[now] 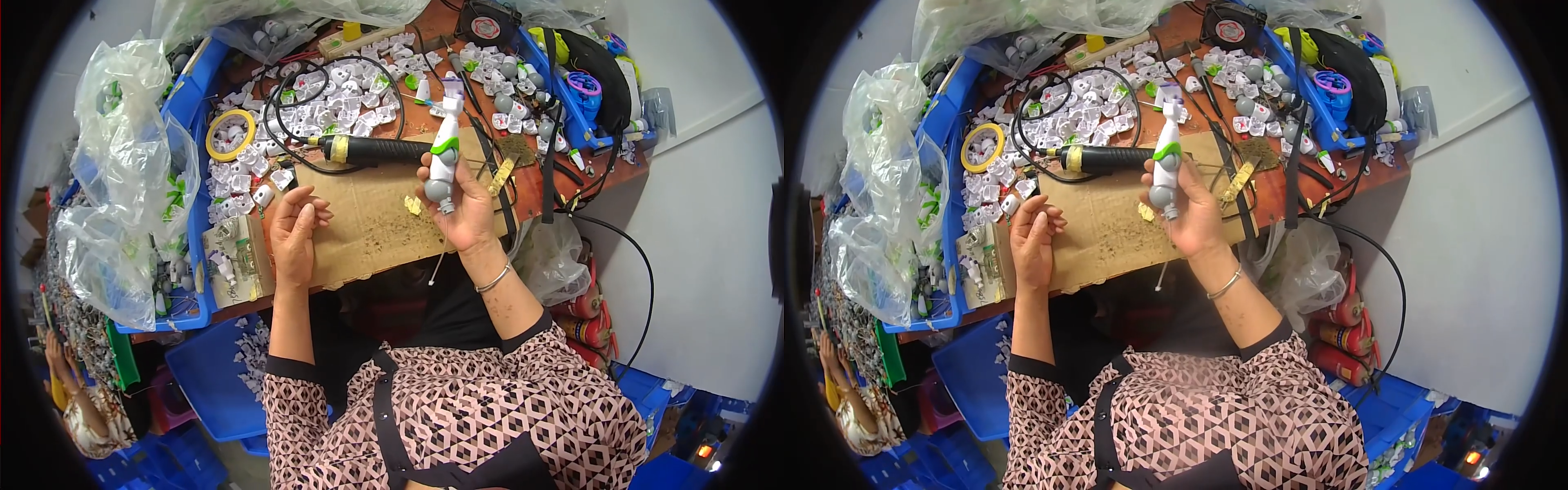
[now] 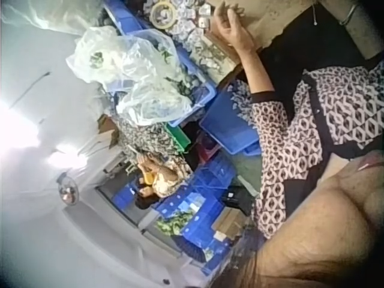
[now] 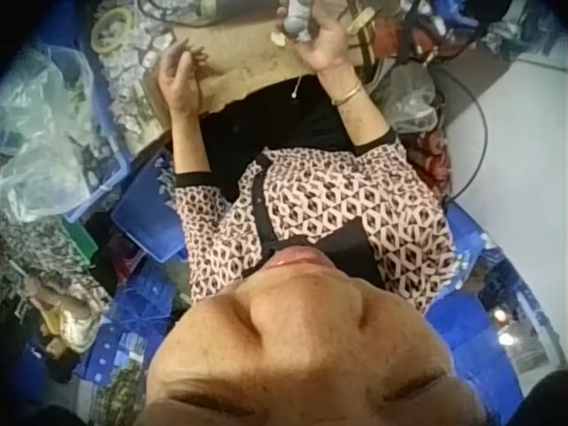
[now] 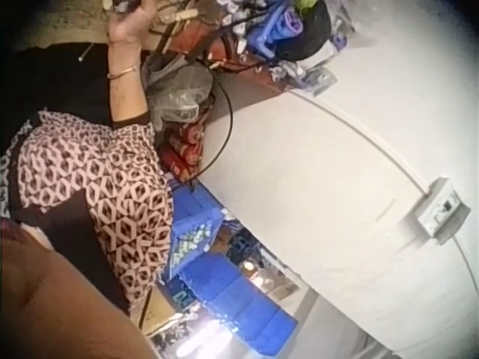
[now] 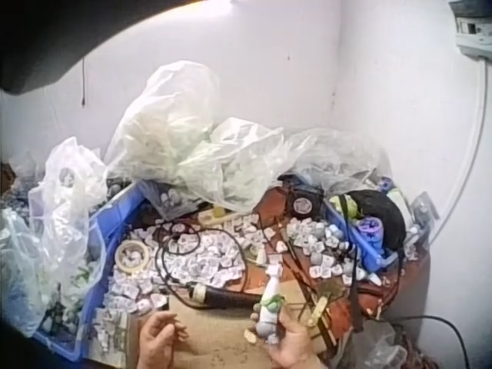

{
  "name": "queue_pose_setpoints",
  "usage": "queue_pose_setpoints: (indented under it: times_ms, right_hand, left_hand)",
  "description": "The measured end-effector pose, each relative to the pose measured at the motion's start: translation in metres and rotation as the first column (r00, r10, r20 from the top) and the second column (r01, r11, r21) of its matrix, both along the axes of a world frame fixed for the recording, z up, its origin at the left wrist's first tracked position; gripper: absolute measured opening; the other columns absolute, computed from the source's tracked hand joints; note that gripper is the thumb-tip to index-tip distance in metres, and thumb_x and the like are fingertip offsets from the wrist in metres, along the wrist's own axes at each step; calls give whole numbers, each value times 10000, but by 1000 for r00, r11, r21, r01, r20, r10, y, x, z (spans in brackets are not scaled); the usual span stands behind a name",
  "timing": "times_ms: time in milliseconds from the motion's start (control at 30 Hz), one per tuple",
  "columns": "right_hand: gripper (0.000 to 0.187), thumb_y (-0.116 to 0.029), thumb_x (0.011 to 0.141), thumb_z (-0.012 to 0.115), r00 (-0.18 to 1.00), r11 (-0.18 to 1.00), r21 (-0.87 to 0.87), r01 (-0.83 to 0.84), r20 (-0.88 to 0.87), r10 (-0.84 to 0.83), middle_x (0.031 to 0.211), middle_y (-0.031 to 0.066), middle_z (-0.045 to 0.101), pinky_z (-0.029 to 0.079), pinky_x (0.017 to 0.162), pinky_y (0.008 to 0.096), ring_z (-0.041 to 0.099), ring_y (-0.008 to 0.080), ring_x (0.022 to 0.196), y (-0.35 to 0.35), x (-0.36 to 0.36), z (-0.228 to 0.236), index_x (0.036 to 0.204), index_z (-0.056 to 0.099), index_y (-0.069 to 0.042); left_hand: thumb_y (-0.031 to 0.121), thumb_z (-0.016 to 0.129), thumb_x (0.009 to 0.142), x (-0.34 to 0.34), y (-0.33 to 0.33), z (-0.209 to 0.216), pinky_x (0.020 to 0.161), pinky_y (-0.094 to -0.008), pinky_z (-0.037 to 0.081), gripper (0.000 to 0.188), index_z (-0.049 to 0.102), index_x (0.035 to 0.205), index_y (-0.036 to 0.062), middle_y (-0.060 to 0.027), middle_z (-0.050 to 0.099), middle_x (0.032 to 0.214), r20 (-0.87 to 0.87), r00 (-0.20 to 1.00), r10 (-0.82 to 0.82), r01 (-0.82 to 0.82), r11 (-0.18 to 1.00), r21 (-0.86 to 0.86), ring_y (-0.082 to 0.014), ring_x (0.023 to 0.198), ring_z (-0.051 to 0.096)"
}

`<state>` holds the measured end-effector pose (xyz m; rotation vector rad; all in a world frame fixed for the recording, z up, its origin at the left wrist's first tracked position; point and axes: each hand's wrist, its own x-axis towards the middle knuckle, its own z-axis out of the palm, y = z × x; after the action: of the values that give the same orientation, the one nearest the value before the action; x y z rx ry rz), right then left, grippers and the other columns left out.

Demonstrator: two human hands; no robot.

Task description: Assembling the plastic housing and internal components of small handheld devices using an electric screwdriver.

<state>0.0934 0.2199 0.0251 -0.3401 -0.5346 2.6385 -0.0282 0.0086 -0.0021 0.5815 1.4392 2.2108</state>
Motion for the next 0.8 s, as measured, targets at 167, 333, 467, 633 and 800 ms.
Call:
queue_pose_setpoints:
  times_ms: [167,333,467,633,800]
  right_hand:
    - [486,-383,918,488,986,992,-36,-121,-124,115,1012,112,532,501,710,340,531,191,801,3,4,-5,1230,425,-15]
    - [519,-397,944,422,877,947,44,-318,-365,312,891,85,499,471,648,340,504,181,754,7,5,-12,1297,385,-18]
    - [521,-384,949,411,822,948,-26,-317,-506,261,879,92,503,463,566,320,490,174,718,6,8,-21,1344,353,-51]
    - [503,-338,946,425,804,933,23,-359,-501,322,885,104,510,473,537,319,508,179,682,9,11,-26,1345,351,-40]
    - [503,-320,941,435,802,927,-15,-374,-507,315,896,115,515,482,528,319,519,181,663,9,11,-29,1341,346,-29]
  left_hand:
    - [114,496,919,1,2,1,740,-242,433,282,494,1185,19,-73,606,968,1,1000,-5,5,1000,-6,-120,832,567]
    - [118,519,915,0,1,1,725,-236,444,275,511,1172,20,-68,611,957,5,1000,5,-5,1000,8,-120,823,577]
    - [120,522,914,0,3,-1,727,-239,444,276,511,1171,20,-67,612,958,1,1000,-3,3,1000,17,-120,825,575]
    - [127,526,913,0,3,1,732,-243,441,274,514,1165,20,-65,612,959,2,1000,2,-2,1000,12,-121,825,574]
    - [128,528,912,0,2,0,734,-244,439,275,515,1164,18,-66,611,962,3,1000,-1,1,1000,18,-122,826,574]
